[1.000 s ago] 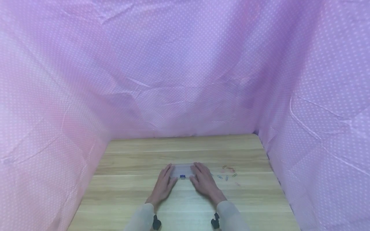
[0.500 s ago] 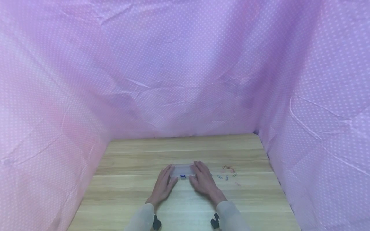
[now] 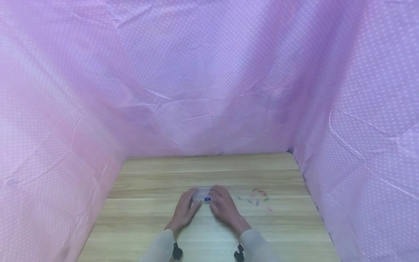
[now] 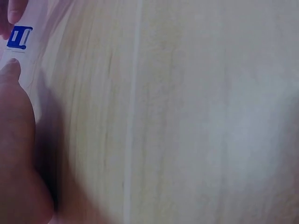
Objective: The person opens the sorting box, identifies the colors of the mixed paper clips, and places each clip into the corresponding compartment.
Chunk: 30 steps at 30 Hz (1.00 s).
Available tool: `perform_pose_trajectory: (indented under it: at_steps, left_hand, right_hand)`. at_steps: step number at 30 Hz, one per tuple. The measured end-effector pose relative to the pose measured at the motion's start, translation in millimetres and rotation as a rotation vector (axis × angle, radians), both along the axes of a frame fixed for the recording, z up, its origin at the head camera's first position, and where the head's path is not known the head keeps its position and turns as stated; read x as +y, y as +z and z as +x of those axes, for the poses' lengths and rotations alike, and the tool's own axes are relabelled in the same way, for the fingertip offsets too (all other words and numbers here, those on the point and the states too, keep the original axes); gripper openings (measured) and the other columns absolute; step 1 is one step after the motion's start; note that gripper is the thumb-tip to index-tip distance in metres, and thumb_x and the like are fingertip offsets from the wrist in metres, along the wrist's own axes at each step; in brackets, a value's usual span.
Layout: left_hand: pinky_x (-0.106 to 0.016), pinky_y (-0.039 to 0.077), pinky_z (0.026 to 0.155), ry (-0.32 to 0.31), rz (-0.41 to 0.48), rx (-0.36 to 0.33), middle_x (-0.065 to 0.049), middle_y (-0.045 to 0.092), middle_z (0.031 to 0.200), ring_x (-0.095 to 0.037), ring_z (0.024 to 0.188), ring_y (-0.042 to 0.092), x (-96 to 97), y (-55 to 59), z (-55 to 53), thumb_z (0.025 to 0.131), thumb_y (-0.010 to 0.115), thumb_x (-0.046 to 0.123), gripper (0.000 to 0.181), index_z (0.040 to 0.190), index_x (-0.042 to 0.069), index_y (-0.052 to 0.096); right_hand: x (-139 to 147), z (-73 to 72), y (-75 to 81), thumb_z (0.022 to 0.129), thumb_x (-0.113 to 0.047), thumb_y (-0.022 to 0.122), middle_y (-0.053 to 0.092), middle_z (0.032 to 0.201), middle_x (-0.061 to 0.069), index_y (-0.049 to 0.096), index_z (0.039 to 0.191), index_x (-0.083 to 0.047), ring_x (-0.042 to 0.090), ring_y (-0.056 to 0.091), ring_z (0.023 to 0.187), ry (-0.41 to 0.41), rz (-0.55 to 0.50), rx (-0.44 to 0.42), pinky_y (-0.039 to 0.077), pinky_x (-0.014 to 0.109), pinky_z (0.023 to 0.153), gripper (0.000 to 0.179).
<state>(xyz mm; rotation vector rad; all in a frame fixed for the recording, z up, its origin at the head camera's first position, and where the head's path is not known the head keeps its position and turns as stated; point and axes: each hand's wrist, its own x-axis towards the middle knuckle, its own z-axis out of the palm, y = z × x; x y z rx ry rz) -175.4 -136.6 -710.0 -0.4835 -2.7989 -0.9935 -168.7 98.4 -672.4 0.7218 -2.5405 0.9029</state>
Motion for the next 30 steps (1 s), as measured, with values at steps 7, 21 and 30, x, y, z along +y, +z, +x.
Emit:
perform_pose_trajectory:
  at_steps: [7,21,30]
  left_hand:
    - [-0.062,0.024,0.131,-0.009,0.034,-0.025,-0.005,0.053,0.158,-0.031,0.15,0.045,0.3,1.9,-1.3,0.104,0.059,0.047,0.057,0.154,0.021,0.048]
    - [-0.061,0.024,0.131,-0.003,0.072,-0.032,-0.005,0.056,0.155,-0.03,0.15,0.046,1.4,4.7,-1.4,0.103,0.062,0.042,0.055,0.152,0.019,0.051]
    - [-0.063,0.027,0.129,-0.003,0.087,-0.01,-0.007,0.058,0.152,-0.033,0.147,0.05,0.6,4.0,-1.8,0.102,0.064,0.04,0.054,0.15,0.016,0.054]
  right_hand:
    - [-3.3,1.6,-7.1,0.085,-0.014,0.082,0.07,0.131,0.011,0.073,0.119,-0.009,0.033,0.06,0.129,-0.018,-0.005,0.025,0.044,0.054,0.116,0.035]
    - [-8.1,1.7,-15.0,0.088,-0.012,0.079,0.073,0.125,0.009,0.076,0.109,-0.011,0.029,0.062,0.126,-0.052,-0.111,0.044,0.043,0.049,0.115,0.022]
    - [-11.8,0.5,-12.3,0.092,-0.01,0.075,0.071,0.127,0.008,0.073,0.107,-0.012,0.027,0.058,0.13,-0.056,-0.107,-0.055,0.039,0.048,0.121,0.015]
